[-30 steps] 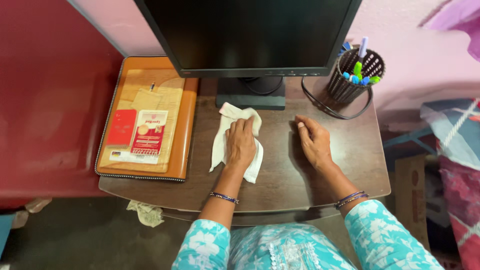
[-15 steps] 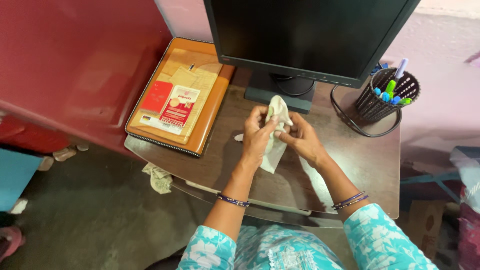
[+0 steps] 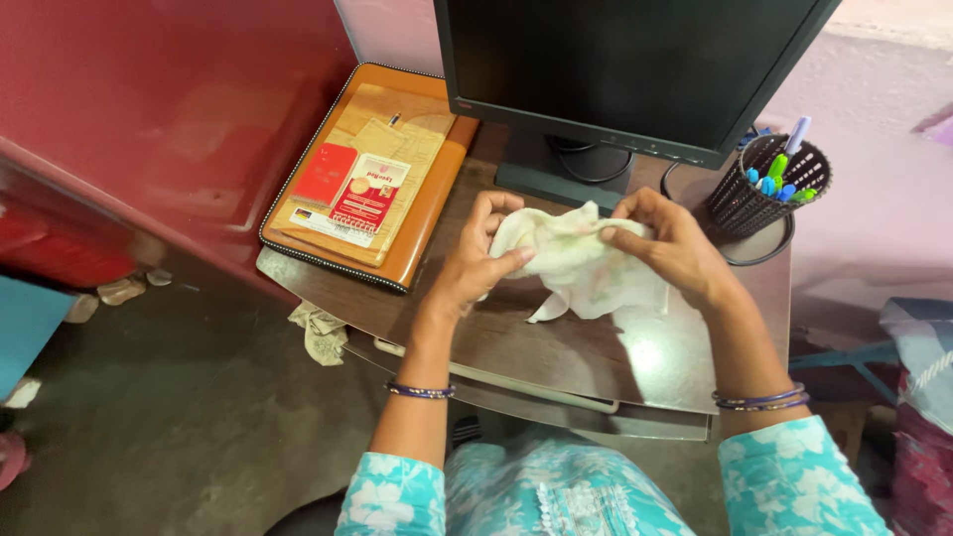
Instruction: The person wipes a small red notebook and a larger brown folder with a white cloth, then cleans the monitor screen and the desk surface. The person places the cleaned items on the folder and continues wiping the desk and monitor stand.
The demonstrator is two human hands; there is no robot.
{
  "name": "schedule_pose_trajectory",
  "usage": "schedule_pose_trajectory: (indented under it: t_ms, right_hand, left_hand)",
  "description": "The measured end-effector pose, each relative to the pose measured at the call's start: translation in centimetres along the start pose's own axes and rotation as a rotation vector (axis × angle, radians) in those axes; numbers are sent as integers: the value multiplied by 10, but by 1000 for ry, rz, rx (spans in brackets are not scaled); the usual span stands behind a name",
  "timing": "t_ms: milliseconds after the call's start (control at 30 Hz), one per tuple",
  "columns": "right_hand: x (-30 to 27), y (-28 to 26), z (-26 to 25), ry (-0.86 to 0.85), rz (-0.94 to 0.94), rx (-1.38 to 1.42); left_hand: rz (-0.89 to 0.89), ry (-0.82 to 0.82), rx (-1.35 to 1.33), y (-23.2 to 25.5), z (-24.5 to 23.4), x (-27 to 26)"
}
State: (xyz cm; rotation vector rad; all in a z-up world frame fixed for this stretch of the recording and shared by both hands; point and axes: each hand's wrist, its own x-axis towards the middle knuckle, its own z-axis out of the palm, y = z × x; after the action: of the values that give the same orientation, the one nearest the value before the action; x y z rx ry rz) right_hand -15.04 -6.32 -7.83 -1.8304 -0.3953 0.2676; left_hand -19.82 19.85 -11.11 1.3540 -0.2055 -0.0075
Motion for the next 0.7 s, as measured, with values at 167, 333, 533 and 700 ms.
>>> schedule_pose_trajectory:
  t_ms: [167, 333, 533, 700]
  right_hand:
    - [-6, -9, -3, -42, 209, -34]
    - [-2, -1, 13, 1, 297, -28]
    - [8, 10, 28, 80, 262, 223]
    - [11, -12, 38, 103, 274, 193]
  left_hand:
    - [61, -14, 698, 28, -25, 16]
    - [-47, 69, 1056, 30, -40, 28]
    - [219, 454, 1129, -38, -55, 28]
    - [-359, 353, 566, -125, -50, 21]
